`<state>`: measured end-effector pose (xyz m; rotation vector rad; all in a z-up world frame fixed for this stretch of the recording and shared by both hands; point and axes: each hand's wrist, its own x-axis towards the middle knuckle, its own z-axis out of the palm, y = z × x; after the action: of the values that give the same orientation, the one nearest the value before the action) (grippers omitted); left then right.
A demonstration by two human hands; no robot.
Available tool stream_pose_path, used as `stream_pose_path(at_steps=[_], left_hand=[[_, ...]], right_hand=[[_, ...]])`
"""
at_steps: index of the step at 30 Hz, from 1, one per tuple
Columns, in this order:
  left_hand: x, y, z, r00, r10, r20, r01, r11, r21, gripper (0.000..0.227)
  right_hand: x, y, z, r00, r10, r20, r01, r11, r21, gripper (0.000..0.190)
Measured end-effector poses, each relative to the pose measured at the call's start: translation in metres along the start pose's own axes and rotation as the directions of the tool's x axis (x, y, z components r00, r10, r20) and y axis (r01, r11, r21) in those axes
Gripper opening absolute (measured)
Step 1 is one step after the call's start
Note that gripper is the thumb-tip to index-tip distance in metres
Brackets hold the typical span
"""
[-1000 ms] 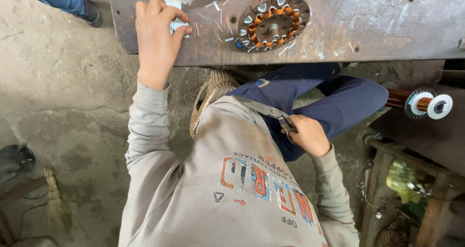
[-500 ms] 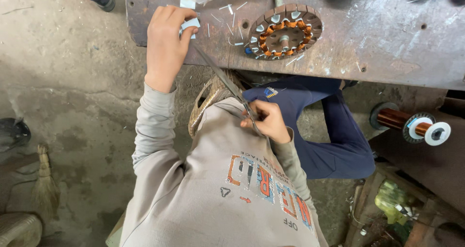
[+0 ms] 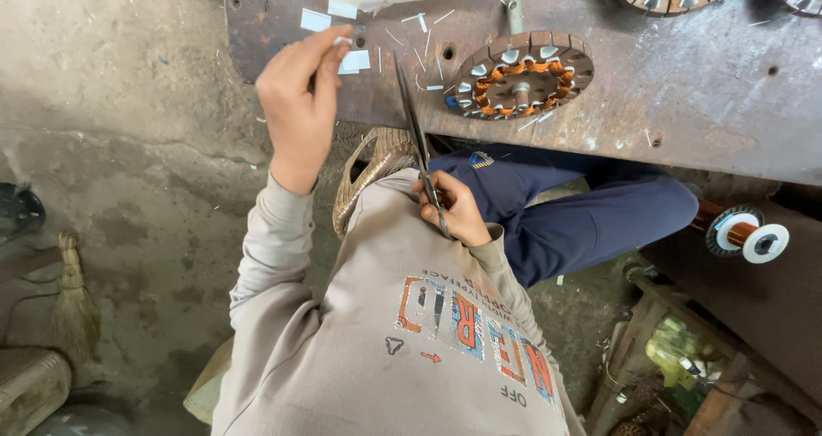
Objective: The person cuts small white rectangular pieces from a plastic sheet using scissors and places them into slots on circular motor stator components. They repeat this process for multiple stators on the workbench.
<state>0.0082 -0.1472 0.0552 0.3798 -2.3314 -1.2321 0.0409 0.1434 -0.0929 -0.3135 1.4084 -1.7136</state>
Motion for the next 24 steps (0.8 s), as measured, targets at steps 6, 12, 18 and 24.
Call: stream_pose_path(at_steps=[6,12,18,24], left_hand=[[-0.042,-0.01,0.018,0.982,-0.108,0.158,0.173,0.852,-0.495,0.023],[-0.065,-0.019,0.045,0.888,-0.393,0.24,0.426,0.504,-0.751,0.027],[-0.07,-0.029,0.044,0.881,-0.357,0.311,0.451,0.429,-0.783,0.02],[-0.074,-0.032,0.043,0.876,-0.348,0.335,0.471,0.461,-0.753,0.02]], right_hand=[[0.011,-0.013,0.018,0.998,-0.056,-0.017,0.053,0.987,-0.152,0.074],[0.018,-0.021,0.031,0.976,-0.18,-0.123,0.114,0.902,-0.416,0.069],[0.026,-0.024,0.042,0.966,-0.11,-0.232,-0.006,0.893,-0.45,0.068],[0.027,-0.026,0.043,0.949,-0.273,-0.158,0.162,0.851,-0.5,0.072]])
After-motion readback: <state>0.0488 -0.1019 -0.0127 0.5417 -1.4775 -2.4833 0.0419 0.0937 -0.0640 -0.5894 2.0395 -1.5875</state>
